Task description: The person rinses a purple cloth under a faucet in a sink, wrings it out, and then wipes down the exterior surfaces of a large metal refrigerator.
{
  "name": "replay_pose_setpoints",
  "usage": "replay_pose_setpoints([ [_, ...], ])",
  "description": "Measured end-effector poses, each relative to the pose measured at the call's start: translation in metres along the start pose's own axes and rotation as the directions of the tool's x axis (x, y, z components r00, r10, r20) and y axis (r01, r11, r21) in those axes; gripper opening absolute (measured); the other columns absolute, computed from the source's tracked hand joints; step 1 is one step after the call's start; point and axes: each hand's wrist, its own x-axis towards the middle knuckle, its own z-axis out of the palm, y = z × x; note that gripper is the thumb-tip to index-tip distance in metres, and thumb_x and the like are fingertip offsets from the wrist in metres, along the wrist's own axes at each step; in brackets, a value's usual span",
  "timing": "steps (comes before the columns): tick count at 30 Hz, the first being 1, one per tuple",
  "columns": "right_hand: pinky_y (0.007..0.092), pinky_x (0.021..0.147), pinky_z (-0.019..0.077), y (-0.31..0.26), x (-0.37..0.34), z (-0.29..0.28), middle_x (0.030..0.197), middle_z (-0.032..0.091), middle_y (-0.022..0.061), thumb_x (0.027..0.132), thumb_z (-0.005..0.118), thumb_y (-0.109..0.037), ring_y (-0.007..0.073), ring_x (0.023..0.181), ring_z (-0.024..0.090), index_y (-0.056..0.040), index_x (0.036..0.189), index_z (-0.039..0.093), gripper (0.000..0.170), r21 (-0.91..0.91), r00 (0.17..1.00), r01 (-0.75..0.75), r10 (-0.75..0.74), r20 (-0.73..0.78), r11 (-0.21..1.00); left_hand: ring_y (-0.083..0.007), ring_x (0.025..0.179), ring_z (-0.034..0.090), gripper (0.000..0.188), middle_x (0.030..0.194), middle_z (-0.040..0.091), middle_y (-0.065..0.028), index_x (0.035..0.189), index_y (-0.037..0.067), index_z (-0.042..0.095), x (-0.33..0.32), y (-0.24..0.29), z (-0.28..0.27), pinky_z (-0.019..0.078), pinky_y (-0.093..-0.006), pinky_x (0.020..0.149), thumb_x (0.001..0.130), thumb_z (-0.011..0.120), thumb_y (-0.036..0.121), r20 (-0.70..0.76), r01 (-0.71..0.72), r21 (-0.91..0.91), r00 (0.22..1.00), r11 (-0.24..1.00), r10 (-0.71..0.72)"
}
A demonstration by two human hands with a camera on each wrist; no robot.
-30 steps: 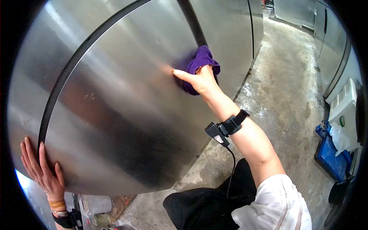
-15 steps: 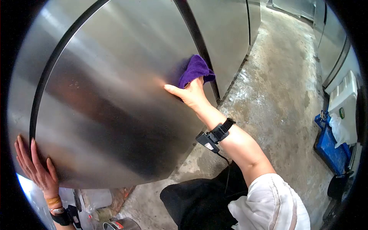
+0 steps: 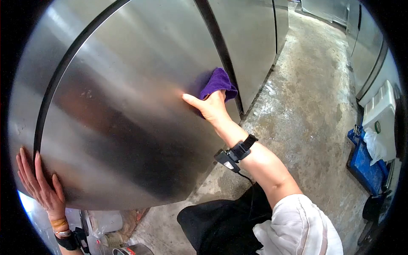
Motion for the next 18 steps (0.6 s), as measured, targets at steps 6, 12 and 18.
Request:
replay_pose_setpoints([
  [6, 0.0393, 0.119, 0.0176, 0.019, 0.022, -0.006, 0.155, 0.022, 0.0218, 0.070, 0.084, -0.041, 0.0329, 0.145, 0.020, 0.0009, 0.149, 0.024, 0.108, 0.493, 0.989, -0.147, 0.130, 0.069, 0.858, -0.0387, 0.144, 0.027, 0.053, 0.155, 0.030, -0.0181, 0.147, 0.010, 0.039, -0.005, 0.000, 0.000, 0.0212, -0.0518, 0.116, 0.099, 0.041, 0.033, 0.018, 0.029, -0.029, 0.999, 0.999, -0.029],
  [12, 0.0384, 0.115, 0.0256, 0.025, 0.027, -0.001, 0.148, 0.035, 0.0219, 0.064, 0.085, -0.051, 0.0334, 0.140, 0.030, 0.0018, 0.144, 0.032, 0.110, 0.409, 0.973, -0.218, 0.227, 0.027, 0.886, -0.0389, 0.143, 0.027, 0.054, 0.155, 0.030, -0.0184, 0.147, 0.009, 0.039, -0.006, -0.002, 0.001, 0.0225, -0.0522, 0.115, 0.098, 0.043, 0.032, 0.032, 0.026, -0.022, 0.999, 0.999, -0.026],
  [18, 0.0379, 0.113, 0.0283, 0.024, 0.027, -0.007, 0.145, 0.039, 0.0230, 0.064, 0.086, -0.051, 0.0314, 0.138, 0.033, 0.0062, 0.139, 0.036, 0.107, 0.430, 0.972, -0.233, 0.218, 0.085, 0.872, -0.0387, 0.144, 0.026, 0.053, 0.156, 0.029, -0.0180, 0.147, 0.010, 0.039, -0.003, -0.001, 0.002, 0.0201, -0.0520, 0.116, 0.098, 0.043, 0.032, 0.016, 0.025, -0.019, 1.000, 1.000, -0.025],
])
